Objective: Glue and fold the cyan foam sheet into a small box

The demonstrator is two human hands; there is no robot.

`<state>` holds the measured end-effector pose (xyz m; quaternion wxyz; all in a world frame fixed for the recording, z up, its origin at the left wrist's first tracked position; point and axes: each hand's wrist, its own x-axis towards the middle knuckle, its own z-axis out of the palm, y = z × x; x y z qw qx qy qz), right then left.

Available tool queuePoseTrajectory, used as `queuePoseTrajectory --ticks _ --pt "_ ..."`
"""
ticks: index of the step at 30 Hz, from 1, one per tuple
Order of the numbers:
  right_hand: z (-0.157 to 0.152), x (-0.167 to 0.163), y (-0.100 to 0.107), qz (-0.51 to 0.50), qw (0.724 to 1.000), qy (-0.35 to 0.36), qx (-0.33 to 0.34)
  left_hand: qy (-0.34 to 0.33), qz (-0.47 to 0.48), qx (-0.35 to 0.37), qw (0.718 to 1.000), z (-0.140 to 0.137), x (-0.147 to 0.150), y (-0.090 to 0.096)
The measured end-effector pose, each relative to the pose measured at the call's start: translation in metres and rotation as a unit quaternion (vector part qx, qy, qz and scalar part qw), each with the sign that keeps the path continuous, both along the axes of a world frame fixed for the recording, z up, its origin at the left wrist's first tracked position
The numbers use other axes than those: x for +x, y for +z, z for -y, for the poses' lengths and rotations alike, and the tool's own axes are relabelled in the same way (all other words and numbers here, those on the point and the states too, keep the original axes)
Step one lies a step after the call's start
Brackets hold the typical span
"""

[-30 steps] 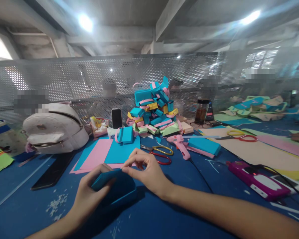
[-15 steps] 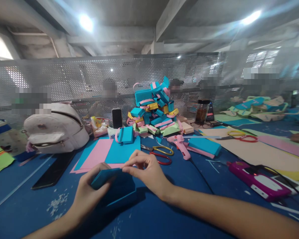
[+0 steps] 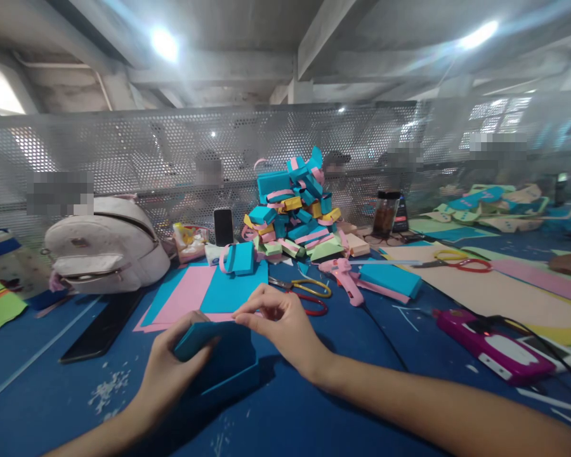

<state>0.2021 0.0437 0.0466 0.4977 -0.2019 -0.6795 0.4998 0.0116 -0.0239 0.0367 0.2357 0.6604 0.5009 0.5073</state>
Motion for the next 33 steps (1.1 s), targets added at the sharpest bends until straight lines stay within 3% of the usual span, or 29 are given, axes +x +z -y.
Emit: queuePoseTrajectory --ticks 21,28,33 --pt "0.008 -0.001 0.005 0.062 0.997 0.013 0.039 -0.022 -0.008 0.008 1.000 0.003 0.003 0.000" --pt "0.007 -0.004 0.004 -0.003 0.998 0.047 -0.037 0.000 0.004 -0.041 0.999 0.005 0.006 0.004" --pt "0.002 -0.002 0.009 -0.025 0.998 0.006 -0.055 0.048 0.007 -0.077 0.996 0.005 0.005 0.002"
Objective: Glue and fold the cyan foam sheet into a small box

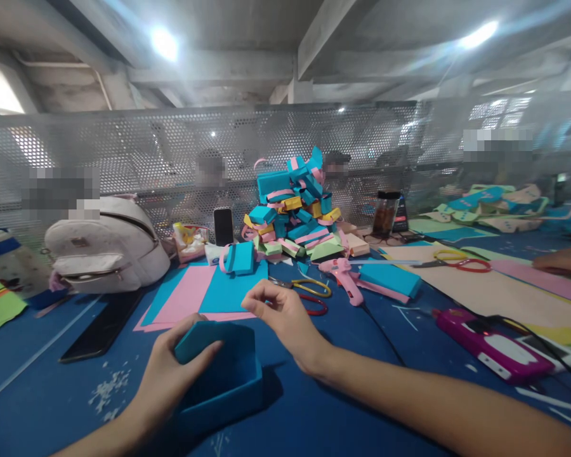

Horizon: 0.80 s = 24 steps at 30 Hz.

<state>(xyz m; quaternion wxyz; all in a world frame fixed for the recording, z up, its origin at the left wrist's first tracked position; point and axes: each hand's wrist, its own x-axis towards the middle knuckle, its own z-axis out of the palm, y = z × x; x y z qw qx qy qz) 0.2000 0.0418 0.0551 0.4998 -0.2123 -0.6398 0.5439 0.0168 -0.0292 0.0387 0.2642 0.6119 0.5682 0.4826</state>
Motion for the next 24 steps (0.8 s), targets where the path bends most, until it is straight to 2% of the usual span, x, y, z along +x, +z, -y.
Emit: queuePoseTrajectory --ticks 8,15,19,24 --pt "-0.002 0.003 -0.006 0.058 0.995 -0.008 0.075 0.015 0.006 0.001 1.000 -0.003 -0.001 0.002" --pt "0.003 0.002 -0.003 0.073 0.992 -0.029 0.102 -0.005 0.018 -0.015 1.000 -0.001 0.000 -0.001" --pt "0.006 0.002 -0.001 0.077 0.992 -0.027 0.091 -0.013 0.010 -0.011 1.000 0.000 0.001 0.002" --pt "0.008 0.000 -0.002 0.050 0.999 0.015 0.012 -0.031 0.014 -0.020 0.999 0.000 0.002 0.005"
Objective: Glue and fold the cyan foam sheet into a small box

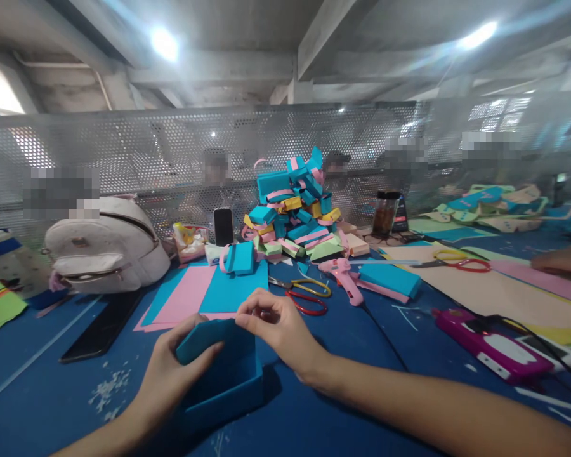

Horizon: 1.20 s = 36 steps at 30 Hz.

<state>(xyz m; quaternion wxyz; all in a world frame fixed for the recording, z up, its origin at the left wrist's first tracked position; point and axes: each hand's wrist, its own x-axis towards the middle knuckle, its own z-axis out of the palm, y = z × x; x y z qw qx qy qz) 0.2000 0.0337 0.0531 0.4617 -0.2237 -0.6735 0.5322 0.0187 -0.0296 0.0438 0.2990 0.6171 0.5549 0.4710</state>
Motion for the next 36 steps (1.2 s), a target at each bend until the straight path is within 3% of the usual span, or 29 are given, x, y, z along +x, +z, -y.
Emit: queuePoseTrajectory --ticks 7,11,15,21,36 --pt "0.005 -0.001 -0.001 -0.040 0.988 0.059 -0.136 -0.011 -0.005 0.009 1.000 0.002 0.000 0.000" --pt "0.005 -0.001 -0.001 -0.036 0.986 0.059 -0.149 -0.016 -0.001 0.015 1.000 0.002 0.000 0.000" --pt "0.001 0.000 0.001 -0.034 0.990 0.037 -0.132 -0.013 -0.002 0.018 1.000 0.003 0.000 -0.001" --pt "-0.004 -0.001 0.002 -0.030 0.998 -0.019 -0.045 0.016 -0.010 0.022 1.000 0.002 -0.001 0.000" --pt "-0.012 0.000 -0.007 0.037 0.996 -0.041 0.067 0.082 0.013 0.025 0.996 -0.007 -0.007 0.000"
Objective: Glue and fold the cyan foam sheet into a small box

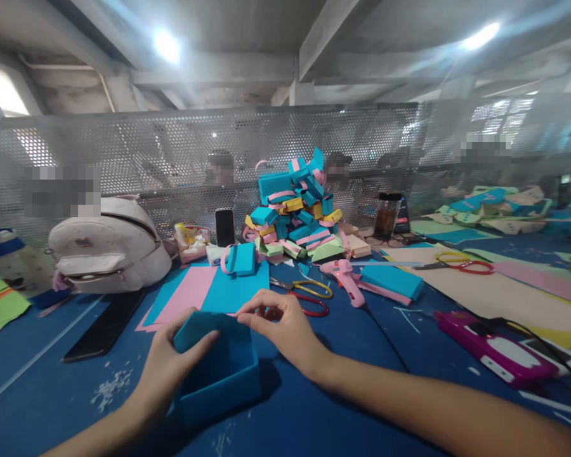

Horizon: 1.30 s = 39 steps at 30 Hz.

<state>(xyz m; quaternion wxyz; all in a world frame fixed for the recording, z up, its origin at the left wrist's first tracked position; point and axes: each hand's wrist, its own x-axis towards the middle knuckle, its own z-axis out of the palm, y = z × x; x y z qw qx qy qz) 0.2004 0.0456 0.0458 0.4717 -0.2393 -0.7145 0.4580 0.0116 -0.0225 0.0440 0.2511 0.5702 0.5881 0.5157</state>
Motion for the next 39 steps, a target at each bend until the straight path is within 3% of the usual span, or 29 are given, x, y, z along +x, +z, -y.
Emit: queuePoseTrajectory --ticks 6,14,20,25,30,39 --pt "-0.001 0.001 0.002 0.021 1.000 -0.011 -0.003 0.038 0.004 0.004 0.999 -0.002 0.000 -0.001" --pt "-0.010 -0.002 -0.004 -0.036 0.995 0.000 -0.092 0.040 -0.001 -0.019 0.999 -0.004 -0.002 -0.001" --pt "-0.017 -0.003 -0.008 -0.046 0.991 -0.013 -0.123 0.074 0.011 -0.019 0.997 -0.007 -0.004 -0.005" --pt "-0.022 -0.001 -0.014 -0.056 0.988 -0.010 -0.146 0.054 0.023 -0.015 0.998 -0.009 -0.003 -0.006" --pt "-0.021 -0.002 -0.014 -0.062 0.985 0.022 -0.160 0.093 0.044 -0.005 0.995 -0.010 -0.004 -0.008" --pt "-0.026 -0.002 -0.018 -0.085 0.982 0.045 -0.161 0.095 0.044 -0.013 0.994 -0.010 -0.004 -0.009"
